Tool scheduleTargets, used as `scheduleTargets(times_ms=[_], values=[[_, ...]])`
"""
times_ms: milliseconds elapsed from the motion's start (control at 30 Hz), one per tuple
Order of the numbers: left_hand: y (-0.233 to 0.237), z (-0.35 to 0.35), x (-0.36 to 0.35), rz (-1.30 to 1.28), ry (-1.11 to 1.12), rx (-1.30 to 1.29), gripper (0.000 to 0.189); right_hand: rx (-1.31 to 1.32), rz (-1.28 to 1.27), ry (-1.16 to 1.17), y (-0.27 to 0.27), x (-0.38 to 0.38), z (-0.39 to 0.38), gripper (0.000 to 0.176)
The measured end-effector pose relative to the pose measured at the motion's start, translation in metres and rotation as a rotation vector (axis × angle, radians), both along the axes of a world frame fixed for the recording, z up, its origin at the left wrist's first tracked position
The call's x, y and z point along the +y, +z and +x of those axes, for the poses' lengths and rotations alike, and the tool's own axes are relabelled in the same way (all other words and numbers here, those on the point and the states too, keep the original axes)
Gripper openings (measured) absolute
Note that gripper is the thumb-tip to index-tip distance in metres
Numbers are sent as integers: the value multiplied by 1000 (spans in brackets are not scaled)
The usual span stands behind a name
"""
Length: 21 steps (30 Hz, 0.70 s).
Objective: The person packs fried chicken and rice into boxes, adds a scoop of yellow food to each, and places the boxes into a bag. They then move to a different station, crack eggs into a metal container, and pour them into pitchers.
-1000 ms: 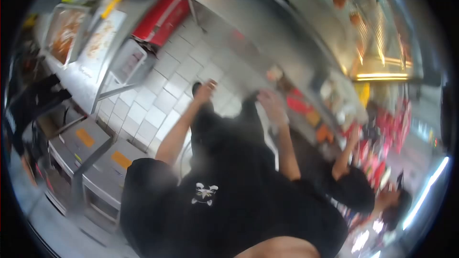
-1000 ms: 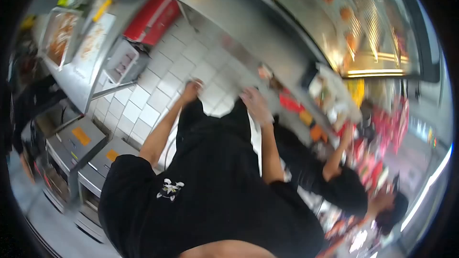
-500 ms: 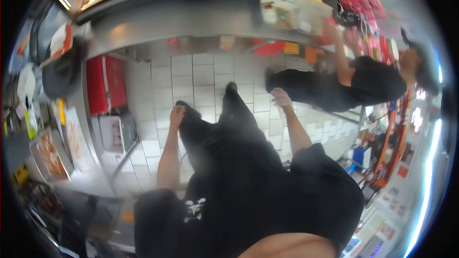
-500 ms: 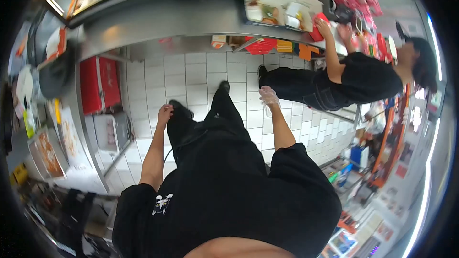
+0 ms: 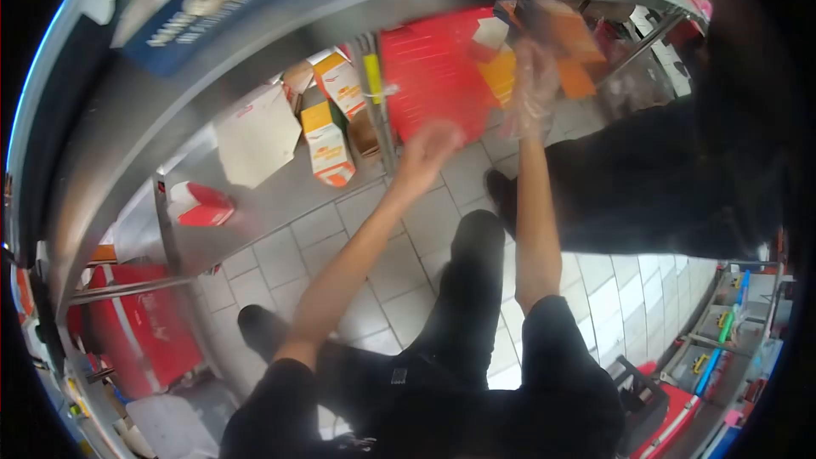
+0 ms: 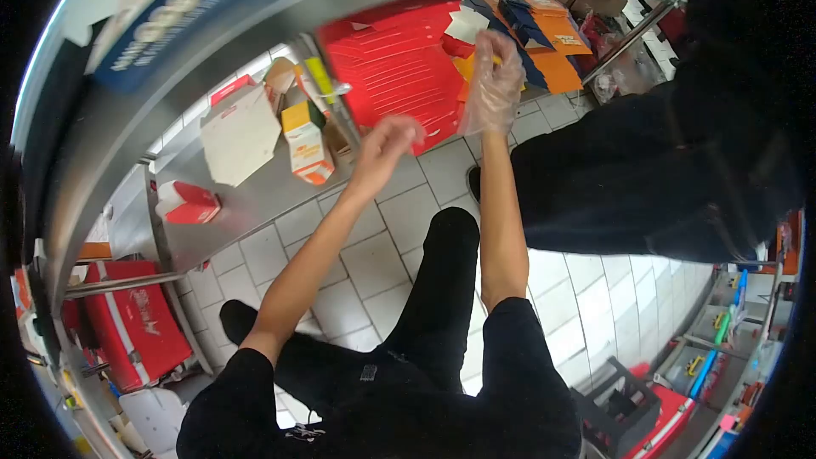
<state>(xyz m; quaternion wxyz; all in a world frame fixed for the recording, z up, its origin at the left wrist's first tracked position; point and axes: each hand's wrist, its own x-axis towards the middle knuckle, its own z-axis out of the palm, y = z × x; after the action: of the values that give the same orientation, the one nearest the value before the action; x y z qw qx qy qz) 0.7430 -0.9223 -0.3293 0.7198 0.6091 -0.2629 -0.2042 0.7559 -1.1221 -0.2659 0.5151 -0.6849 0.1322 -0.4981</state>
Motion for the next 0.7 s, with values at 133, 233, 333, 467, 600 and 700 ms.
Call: scheduleTargets(times_ms=[133,233,333,467,600,700], values=[[-18,46,-61,-317,330,352,28,-238,-415,-48,-16,-42,56,20],[-5,69,-90,-536,237,329,34,-219,-656,-260,5,-55,78,18],[13,83,-125,-522,436,201,37,-45,-646,-105,39,-55,85,21],[-1,74,-154,-362,284,286,30,14,-790,-212,13,-119,132,21],[-54,13,-153,-191,111,337,23,989,-1008,-107,-55,-147,134,33],[-85,-17,-147,-138,86,348,21,879,-1026,-106,-174,-162,163,33]])
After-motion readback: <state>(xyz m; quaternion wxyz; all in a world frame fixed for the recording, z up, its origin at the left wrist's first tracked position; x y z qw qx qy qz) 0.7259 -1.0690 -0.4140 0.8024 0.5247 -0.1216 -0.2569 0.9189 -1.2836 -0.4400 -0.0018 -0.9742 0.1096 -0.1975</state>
